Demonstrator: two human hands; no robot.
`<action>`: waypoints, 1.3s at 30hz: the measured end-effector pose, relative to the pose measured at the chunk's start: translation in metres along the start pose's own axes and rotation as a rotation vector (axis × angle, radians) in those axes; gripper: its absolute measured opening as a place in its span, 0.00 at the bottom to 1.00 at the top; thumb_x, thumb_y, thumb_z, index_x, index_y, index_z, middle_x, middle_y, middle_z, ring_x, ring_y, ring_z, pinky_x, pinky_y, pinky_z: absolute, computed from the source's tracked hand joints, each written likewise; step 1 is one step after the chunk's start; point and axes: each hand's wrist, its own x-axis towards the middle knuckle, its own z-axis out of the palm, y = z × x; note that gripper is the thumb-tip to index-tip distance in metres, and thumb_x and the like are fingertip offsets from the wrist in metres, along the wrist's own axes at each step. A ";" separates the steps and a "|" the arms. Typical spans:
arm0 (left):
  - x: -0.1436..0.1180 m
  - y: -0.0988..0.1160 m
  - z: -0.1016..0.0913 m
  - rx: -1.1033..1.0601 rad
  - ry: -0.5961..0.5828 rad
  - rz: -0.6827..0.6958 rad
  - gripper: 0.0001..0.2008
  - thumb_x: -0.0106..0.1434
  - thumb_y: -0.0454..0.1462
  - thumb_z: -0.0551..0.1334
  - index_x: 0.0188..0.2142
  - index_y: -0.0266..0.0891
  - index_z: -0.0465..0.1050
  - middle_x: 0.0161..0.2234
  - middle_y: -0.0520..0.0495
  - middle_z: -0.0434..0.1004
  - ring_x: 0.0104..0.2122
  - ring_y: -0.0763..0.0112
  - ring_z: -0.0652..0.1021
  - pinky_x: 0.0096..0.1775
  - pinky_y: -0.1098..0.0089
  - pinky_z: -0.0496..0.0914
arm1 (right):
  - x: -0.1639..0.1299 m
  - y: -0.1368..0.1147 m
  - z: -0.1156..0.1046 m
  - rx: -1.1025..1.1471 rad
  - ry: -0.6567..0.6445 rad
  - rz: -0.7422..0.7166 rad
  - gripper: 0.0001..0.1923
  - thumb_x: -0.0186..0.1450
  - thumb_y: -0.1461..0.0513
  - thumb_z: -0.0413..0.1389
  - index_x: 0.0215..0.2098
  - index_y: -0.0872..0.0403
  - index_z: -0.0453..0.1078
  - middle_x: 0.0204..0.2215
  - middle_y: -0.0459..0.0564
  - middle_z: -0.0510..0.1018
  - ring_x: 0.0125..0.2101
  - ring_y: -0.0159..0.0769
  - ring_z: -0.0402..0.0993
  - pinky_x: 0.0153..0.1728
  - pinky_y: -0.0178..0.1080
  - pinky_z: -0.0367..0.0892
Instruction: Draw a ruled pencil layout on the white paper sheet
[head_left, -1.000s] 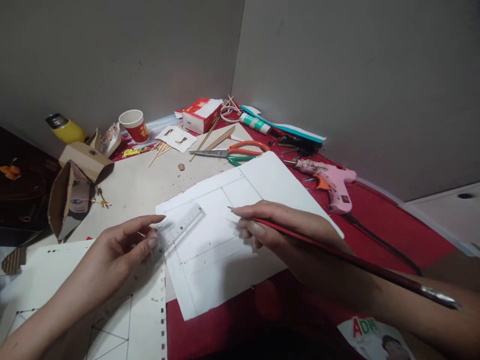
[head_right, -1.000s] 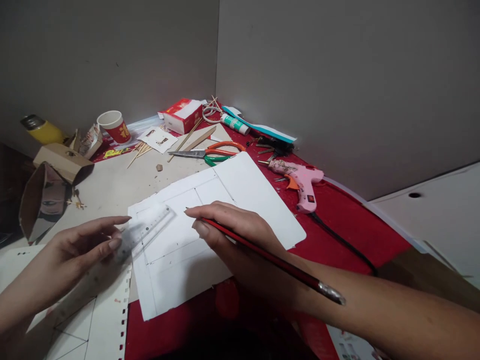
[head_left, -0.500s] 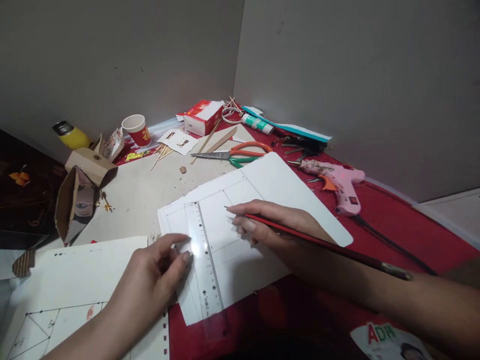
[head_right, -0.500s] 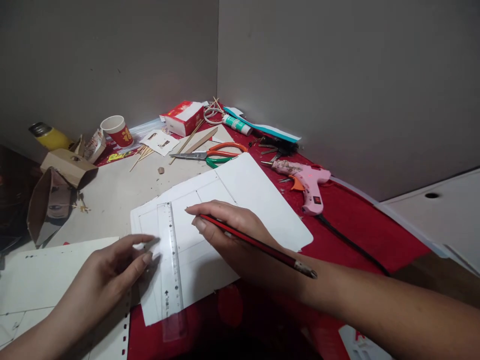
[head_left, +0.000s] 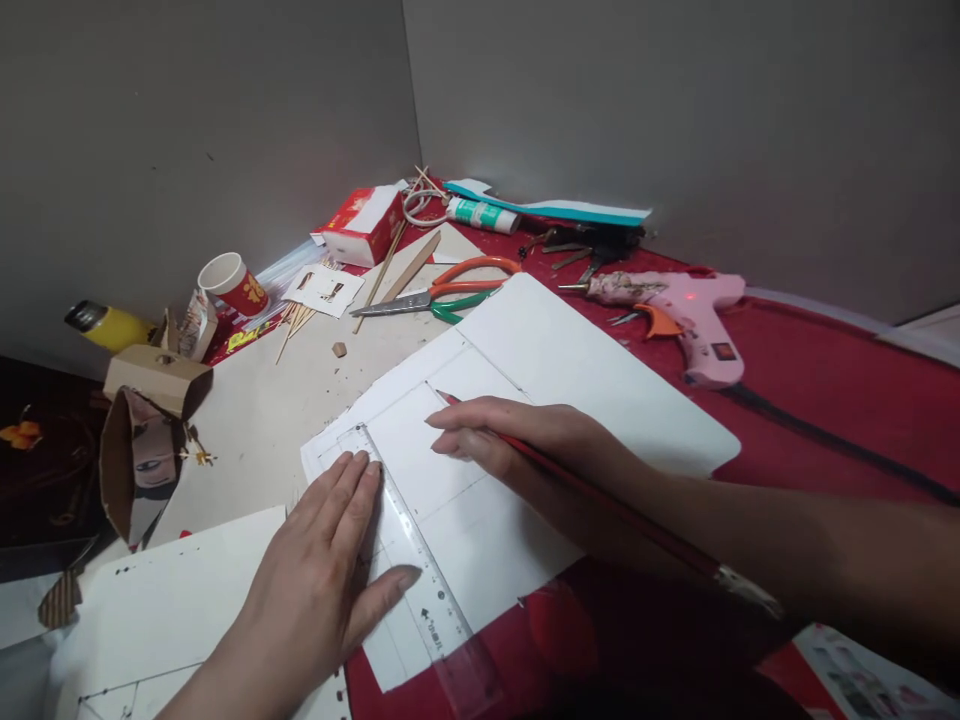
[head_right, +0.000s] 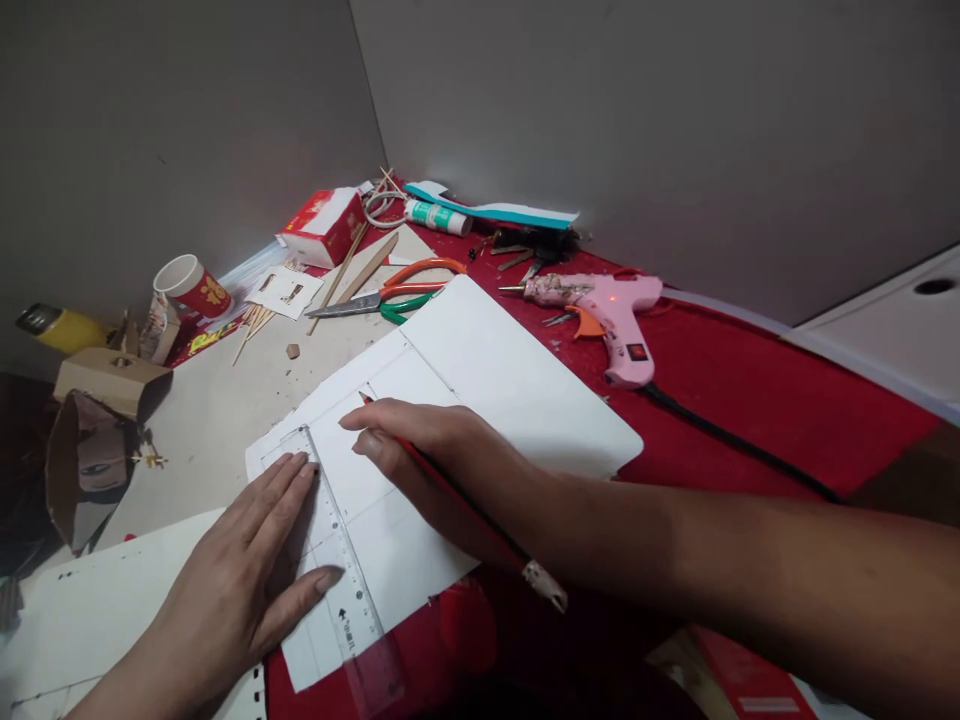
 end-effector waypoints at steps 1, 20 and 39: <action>0.000 0.000 0.000 0.004 0.005 -0.012 0.35 0.73 0.51 0.56 0.67 0.25 0.58 0.65 0.27 0.66 0.64 0.47 0.69 0.56 0.51 0.75 | 0.001 0.000 0.000 0.005 -0.007 0.000 0.11 0.75 0.60 0.52 0.49 0.50 0.75 0.47 0.47 0.84 0.48 0.38 0.80 0.46 0.36 0.74; 0.007 -0.005 0.005 -0.170 0.005 -0.028 0.37 0.70 0.50 0.61 0.69 0.30 0.55 0.67 0.29 0.63 0.67 0.46 0.64 0.59 0.47 0.71 | 0.002 0.009 0.003 -0.045 0.020 -0.046 0.14 0.73 0.62 0.49 0.51 0.54 0.75 0.41 0.49 0.86 0.42 0.35 0.82 0.41 0.34 0.73; 0.009 -0.006 0.007 -0.195 0.022 -0.029 0.38 0.68 0.50 0.64 0.69 0.30 0.57 0.65 0.30 0.65 0.65 0.44 0.67 0.60 0.45 0.70 | 0.004 0.005 -0.004 -0.095 -0.074 0.034 0.16 0.73 0.57 0.48 0.48 0.51 0.76 0.41 0.49 0.85 0.39 0.38 0.81 0.36 0.35 0.71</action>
